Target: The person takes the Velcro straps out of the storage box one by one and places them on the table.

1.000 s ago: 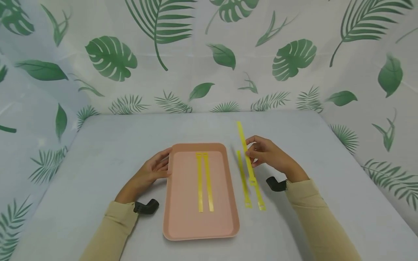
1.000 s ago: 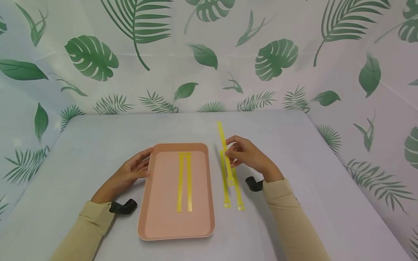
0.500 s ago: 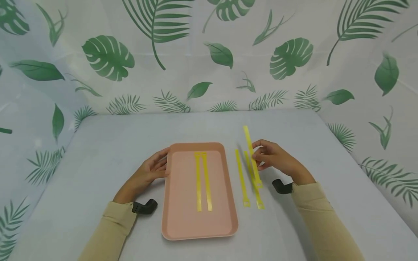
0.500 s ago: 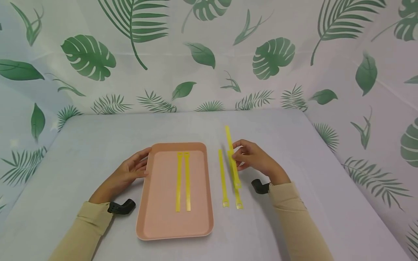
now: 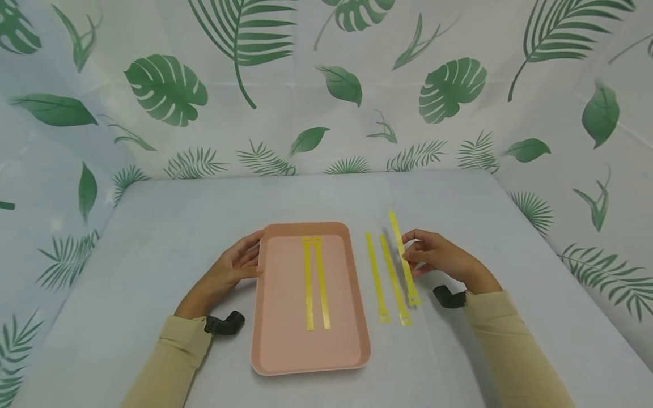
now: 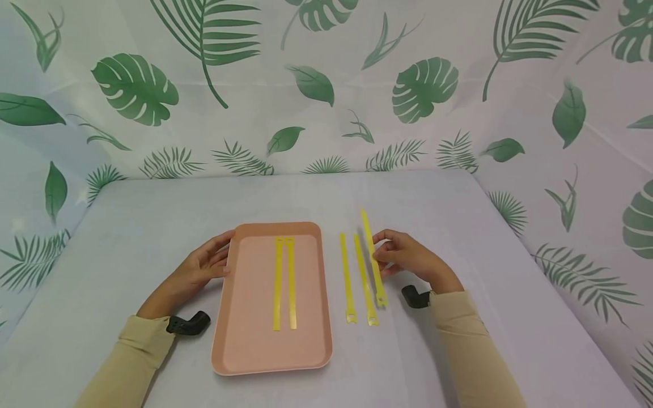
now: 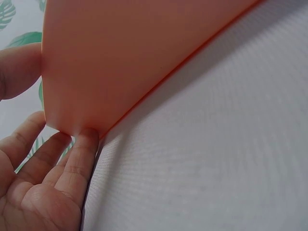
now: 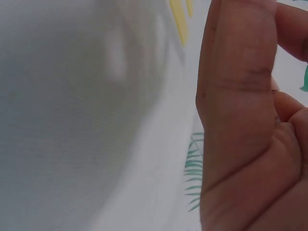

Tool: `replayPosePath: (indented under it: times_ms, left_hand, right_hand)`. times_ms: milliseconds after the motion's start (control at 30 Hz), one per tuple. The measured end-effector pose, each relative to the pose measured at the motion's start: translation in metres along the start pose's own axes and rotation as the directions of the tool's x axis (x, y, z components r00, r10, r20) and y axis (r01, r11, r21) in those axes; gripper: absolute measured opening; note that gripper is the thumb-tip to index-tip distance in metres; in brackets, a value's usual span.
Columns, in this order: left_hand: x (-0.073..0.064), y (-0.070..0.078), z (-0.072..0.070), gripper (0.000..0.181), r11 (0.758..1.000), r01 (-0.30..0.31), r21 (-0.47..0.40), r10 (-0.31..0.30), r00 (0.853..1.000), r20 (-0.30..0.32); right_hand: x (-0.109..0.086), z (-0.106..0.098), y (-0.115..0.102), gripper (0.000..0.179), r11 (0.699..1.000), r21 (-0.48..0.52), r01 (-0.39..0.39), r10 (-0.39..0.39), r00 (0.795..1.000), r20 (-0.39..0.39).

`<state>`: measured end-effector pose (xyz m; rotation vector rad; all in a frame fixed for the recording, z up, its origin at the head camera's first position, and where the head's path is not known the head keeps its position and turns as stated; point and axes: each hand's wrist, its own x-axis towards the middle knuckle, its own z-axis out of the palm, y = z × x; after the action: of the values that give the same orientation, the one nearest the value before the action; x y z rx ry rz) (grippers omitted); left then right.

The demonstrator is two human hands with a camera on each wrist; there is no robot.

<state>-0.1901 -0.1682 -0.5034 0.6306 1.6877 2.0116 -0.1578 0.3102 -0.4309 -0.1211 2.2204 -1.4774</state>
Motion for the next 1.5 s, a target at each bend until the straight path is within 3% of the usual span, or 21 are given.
replayPosePath:
  times_ms: [467,833,1067,1200,1500]
  left_hand:
    - [0.000,0.002,0.003,0.087,1.000,0.002,-0.003,-0.002,1.000,0.001]
    - [-0.001,0.004,0.002,0.088,1.000,0.003,-0.008,-0.003,1.000,-0.002]
    - [-0.001,0.004,0.002,0.086,1.000,0.006,0.002,-0.006,1.000,-0.001]
    - [-0.001,0.003,0.000,0.085,1.000,0.007,0.005,-0.007,1.000,-0.007]
    - [0.001,0.002,0.000,0.086,1.000,0.006,-0.001,-0.006,1.000,-0.006]
  right_hand:
    - [-0.005,-0.003,0.009,0.033,0.993,0.012,-0.115,0.115,0.993,0.026]
    - [-0.003,0.004,0.010,0.025,0.977,-0.107,-0.183,0.181,0.983,-0.023]
    - [-0.006,0.008,0.001,0.021,0.936,-0.232,-0.263,0.244,0.964,-0.107]
    - [-0.007,0.008,-0.007,0.020,0.927,-0.264,-0.265,0.239,0.963,-0.129]
    - [-0.007,0.006,-0.018,0.020,0.940,-0.304,-0.156,0.134,0.987,-0.093]
